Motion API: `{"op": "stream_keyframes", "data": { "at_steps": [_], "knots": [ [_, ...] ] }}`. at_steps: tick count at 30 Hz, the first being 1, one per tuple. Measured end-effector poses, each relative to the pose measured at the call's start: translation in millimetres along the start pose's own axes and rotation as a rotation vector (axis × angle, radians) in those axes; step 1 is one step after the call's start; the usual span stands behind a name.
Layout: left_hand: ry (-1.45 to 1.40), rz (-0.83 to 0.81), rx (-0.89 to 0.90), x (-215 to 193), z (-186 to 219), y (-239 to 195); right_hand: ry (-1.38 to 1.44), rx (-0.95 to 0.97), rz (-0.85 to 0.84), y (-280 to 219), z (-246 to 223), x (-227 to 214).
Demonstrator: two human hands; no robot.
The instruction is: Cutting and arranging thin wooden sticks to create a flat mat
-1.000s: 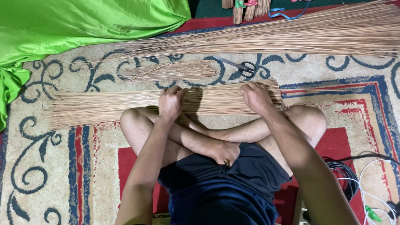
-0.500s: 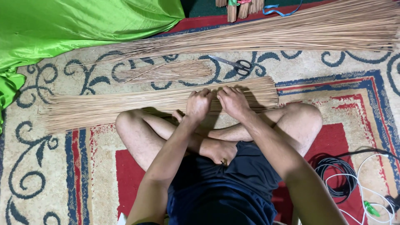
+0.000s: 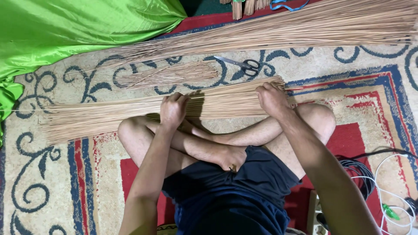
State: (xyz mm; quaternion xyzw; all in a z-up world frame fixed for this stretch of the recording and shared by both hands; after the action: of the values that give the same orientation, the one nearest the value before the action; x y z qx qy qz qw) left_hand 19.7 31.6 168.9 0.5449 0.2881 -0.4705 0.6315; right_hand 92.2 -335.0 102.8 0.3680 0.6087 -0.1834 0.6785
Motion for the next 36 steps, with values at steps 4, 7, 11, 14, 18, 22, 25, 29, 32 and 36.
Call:
{"op": "stream_keyframes", "data": {
  "at_steps": [4, 7, 11, 14, 18, 22, 25, 29, 32, 36],
  "knots": [
    [0.002, -0.121, 0.060, 42.3, 50.6, 0.5, 0.074, -0.002, -0.002, 15.7, -39.8, 12.2],
    [-0.090, -0.233, 0.082, 65.9, 98.8, 5.0, 0.079, -0.040, 0.022, 23.3, -65.3, 5.7],
    [-0.148, -0.323, 0.022, 93.8, 116.3, 12.1, 0.110, -0.040, 0.011, 14.7, -49.5, -11.0],
    [-0.112, -0.364, 0.010, 93.0, 112.5, 26.5, 0.157, 0.011, -0.042, -4.1, -6.2, -15.6],
    [-0.054, -0.484, -0.006, 118.8, 104.5, 39.8, 0.228, 0.042, -0.050, -21.4, 51.2, -31.6],
    [-0.095, -0.628, 0.005, 121.0, 120.0, 55.1, 0.240, 0.053, -0.079, -37.0, 89.6, -29.7],
    [-0.089, -0.691, 0.013, 119.5, 133.2, 59.1, 0.325, 0.045, -0.090, -34.1, 86.0, -49.1],
    [-0.081, -0.578, -0.021, 137.1, 132.8, 54.7, 0.418, 0.348, -0.228, -50.6, 105.7, -25.9],
    [-0.060, -0.532, -0.030, 156.0, 128.7, 46.2, 0.386, 0.445, -0.305, -67.2, 128.3, 27.3],
    [-0.069, -0.511, -0.044, 166.4, 123.5, 37.3, 0.357, 0.490, -0.353, -67.0, 134.9, 47.8]
  ]
}}
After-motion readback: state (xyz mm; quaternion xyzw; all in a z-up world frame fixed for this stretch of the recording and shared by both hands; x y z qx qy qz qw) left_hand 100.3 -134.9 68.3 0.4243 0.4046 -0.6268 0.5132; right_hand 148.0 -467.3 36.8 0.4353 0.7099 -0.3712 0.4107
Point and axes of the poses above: each hand's wrist, its own y-axis towards the middle knuckle, its own x-axis out of the palm, z = x × y, the point moved 7 cm from there along y, towards the middle knuckle, and after that the axes turned 12 degrees about -x, right-handed, at the moved point
